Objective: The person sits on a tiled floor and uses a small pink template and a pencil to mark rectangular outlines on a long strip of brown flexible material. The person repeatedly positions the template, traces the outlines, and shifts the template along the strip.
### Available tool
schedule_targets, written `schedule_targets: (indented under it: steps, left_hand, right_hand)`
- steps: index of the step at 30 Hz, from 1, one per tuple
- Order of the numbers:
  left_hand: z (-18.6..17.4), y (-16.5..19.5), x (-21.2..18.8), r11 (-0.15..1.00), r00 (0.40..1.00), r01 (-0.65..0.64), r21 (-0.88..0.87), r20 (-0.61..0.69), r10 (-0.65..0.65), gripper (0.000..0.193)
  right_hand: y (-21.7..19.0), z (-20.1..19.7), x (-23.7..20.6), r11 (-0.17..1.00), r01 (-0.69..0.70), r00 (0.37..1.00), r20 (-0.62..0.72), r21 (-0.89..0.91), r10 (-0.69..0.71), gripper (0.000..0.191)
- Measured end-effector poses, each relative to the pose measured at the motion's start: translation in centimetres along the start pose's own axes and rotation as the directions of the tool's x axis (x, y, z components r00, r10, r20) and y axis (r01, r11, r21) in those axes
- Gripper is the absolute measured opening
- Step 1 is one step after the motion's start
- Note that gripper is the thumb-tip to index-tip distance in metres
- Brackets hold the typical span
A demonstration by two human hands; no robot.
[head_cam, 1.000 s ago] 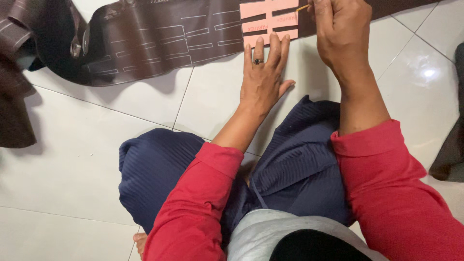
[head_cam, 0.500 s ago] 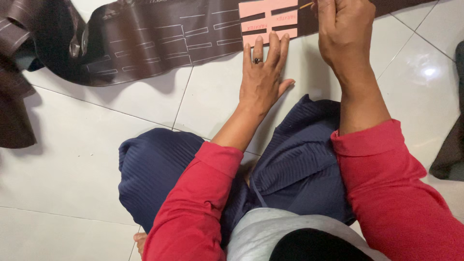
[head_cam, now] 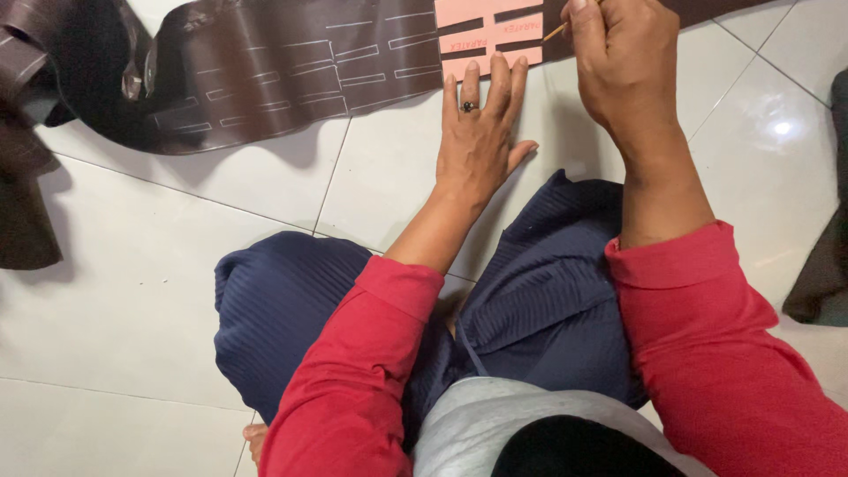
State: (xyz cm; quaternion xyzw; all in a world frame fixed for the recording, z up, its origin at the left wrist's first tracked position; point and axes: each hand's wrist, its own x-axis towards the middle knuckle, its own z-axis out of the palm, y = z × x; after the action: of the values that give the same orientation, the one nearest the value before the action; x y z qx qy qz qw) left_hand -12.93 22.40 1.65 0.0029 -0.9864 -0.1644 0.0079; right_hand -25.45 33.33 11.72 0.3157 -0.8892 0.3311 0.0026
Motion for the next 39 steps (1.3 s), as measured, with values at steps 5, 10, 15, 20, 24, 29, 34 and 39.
schedule_targets:
  steps: [5,10,15,20,24,29,34,39]
  left_hand:
    - [0.1,-0.1,-0.1,1.000,1.000,0.001,-0.002,0.005,-0.001,0.111]
    - [0.4,0.0,-0.2,1.000,1.000,0.006,0.004,-0.026,-0.006,0.110]
    - [0.5,0.0,0.0,1.000,1.000,0.005,-0.001,-0.007,-0.005,0.111]
    - [0.3,0.0,-0.3,1.000,1.000,0.004,0.005,0.003,-0.004,0.111]
    - [0.4,0.1,-0.3,1.000,1.000,0.009,0.010,-0.017,-0.009,0.110]
    - [0.6,0.1,-0.2,1.000,1.000,0.012,0.004,-0.026,-0.012,0.109]
    - [0.4,0.1,-0.3,1.000,1.000,0.008,0.013,-0.023,-0.008,0.108]
    - [0.1,0.0,-0.3,1.000,1.000,-0.004,0.016,-0.010,0.004,0.109]
  right_hand:
    - [-0.2,0.0,0.2,0.997,-0.065,0.998,0.012,0.052,0.065,0.023]
    - [-0.3,0.2,0.3,0.996,-0.081,0.997,0.015,0.041,0.081,0.023]
    - [-0.3,0.5,0.2,0.998,0.004,1.000,0.017,0.066,-0.006,0.024]
    - [0.0,1.1,-0.1,0.985,-0.143,0.986,0.101,0.098,0.133,0.024]
    - [0.1,1.9,-0.4,0.987,-0.011,0.995,0.096,0.161,-0.004,0.017]
    - [0.1,2.3,-0.5,0.983,-0.052,0.991,0.131,0.178,0.029,0.016]
    - [0.0,2.1,-0.4,0.985,0.005,0.994,0.109,0.171,-0.024,0.014]
    - [0.1,0.8,0.1,0.997,-0.036,0.994,0.097,-0.072,0.043,0.022]
